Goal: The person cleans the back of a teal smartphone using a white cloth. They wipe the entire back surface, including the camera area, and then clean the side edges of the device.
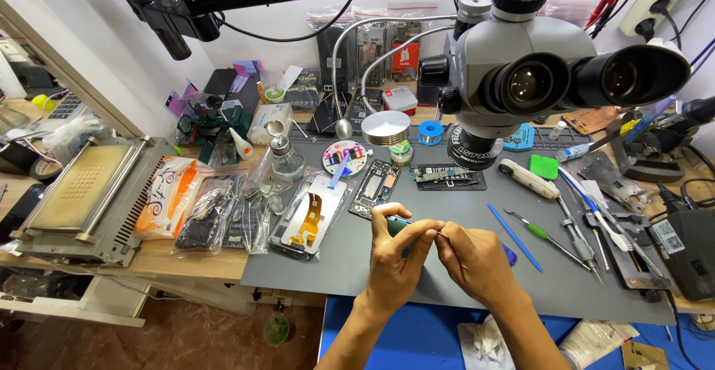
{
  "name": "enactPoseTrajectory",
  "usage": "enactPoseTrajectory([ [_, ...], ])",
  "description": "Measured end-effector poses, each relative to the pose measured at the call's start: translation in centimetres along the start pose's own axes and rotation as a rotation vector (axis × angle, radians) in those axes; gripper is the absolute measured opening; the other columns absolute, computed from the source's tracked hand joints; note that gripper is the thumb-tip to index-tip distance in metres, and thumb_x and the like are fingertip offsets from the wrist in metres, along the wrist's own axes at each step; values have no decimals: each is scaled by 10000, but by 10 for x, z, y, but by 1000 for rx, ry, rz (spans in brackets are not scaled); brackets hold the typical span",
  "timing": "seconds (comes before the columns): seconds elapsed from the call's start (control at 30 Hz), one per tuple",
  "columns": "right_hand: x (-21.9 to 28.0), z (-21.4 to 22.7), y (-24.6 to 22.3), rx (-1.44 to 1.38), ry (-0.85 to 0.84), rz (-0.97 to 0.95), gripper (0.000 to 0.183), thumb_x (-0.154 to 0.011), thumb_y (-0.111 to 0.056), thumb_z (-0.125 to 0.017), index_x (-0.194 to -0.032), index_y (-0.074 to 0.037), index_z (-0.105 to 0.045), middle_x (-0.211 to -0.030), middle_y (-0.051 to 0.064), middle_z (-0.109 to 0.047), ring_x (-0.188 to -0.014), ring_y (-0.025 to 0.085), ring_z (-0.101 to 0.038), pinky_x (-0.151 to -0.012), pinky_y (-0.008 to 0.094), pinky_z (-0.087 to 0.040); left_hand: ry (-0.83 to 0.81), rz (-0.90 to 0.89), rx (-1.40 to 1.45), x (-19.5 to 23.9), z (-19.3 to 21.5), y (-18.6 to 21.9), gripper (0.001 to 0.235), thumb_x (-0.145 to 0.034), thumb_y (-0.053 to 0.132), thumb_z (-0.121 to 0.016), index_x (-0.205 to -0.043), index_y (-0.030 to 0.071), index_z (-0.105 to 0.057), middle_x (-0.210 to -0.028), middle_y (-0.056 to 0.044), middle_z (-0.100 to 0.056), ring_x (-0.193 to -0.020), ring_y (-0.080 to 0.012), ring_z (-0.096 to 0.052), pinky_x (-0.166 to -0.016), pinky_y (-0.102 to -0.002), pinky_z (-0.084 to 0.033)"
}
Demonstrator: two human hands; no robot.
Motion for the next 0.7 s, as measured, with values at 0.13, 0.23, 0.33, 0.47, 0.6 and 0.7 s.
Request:
enactPoseTrajectory([
  [0.13, 5, -5, 10, -63, -62, -43, 102, -1052, -167, -531, -1030, -90, -594, -654, 60, -553, -503, 313, -444, -501, 392, -384, 10, 17, 21, 1, -1, -3, 193, -1087, 213, -594, -1159, 137, -757, -1135, -84, -515, -1125, -229, -505, -959, -314, -544],
  [0.23, 3, -7, 15, -108, -65, -11, 87, -1054, -139, -521, -1023, -80, -576, -695, 63, -566, -514, 311, -422, -480, 394, -367, 11, -9, 1, -4, -1, 0, 196, -1091, 197, -586, -1152, 127, -758, -1126, -29, -568, -1104, -225, -489, -980, -317, -527],
  [0.33, 7, -9, 13, -138, -74, -9, 95, -1062, -155, -521, -1053, -83, -583, -663, 55, -514, -520, 299, -383, -476, 391, -344, 26, 12, -10, -1, -1, -2, 184, -1078, 221, -612, -1114, 137, -771, -1100, -76, -469, -1097, -210, -512, -915, -301, -542],
  [0.47, 23, -20, 27, -69, -30, -19, 224, -1040, -195, -574, -838, -112, -524, -601, 66, -502, -509, 311, -487, -463, 392, -396, 61, -10, 14, 8, -5, -18, 138, -1053, 238, -665, -1105, 185, -781, -1082, -44, -473, -1107, -220, -533, -965, -334, -508],
  [0.6, 31, -27, 29, -56, -28, -29, 302, -1040, -247, -598, -773, -131, -515, -572, 119, -546, -511, 367, -629, -454, 415, -507, 120, -27, 10, 11, -6, -24, 122, -1006, 284, -742, -1110, 244, -791, -1070, -18, -449, -1123, -225, -559, -1047, -373, -468],
  [0.7, 44, -33, 32, -86, -36, -30, 315, -1041, -235, -585, -748, -151, -505, -556, 104, -528, -493, 356, -611, -450, 395, -494, 147, -27, 16, 11, -7, -24, 111, -992, 258, -760, -1098, 250, -794, -1072, -8, -443, -1124, -219, -563, -1053, -367, -471],
])
Point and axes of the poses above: each hand's wrist, its own x-axis away from the middle knuckle, its own z-axis out of the back of the hand, y = z × x, the point moved 6 cm from there along -x, towards the middle knuckle
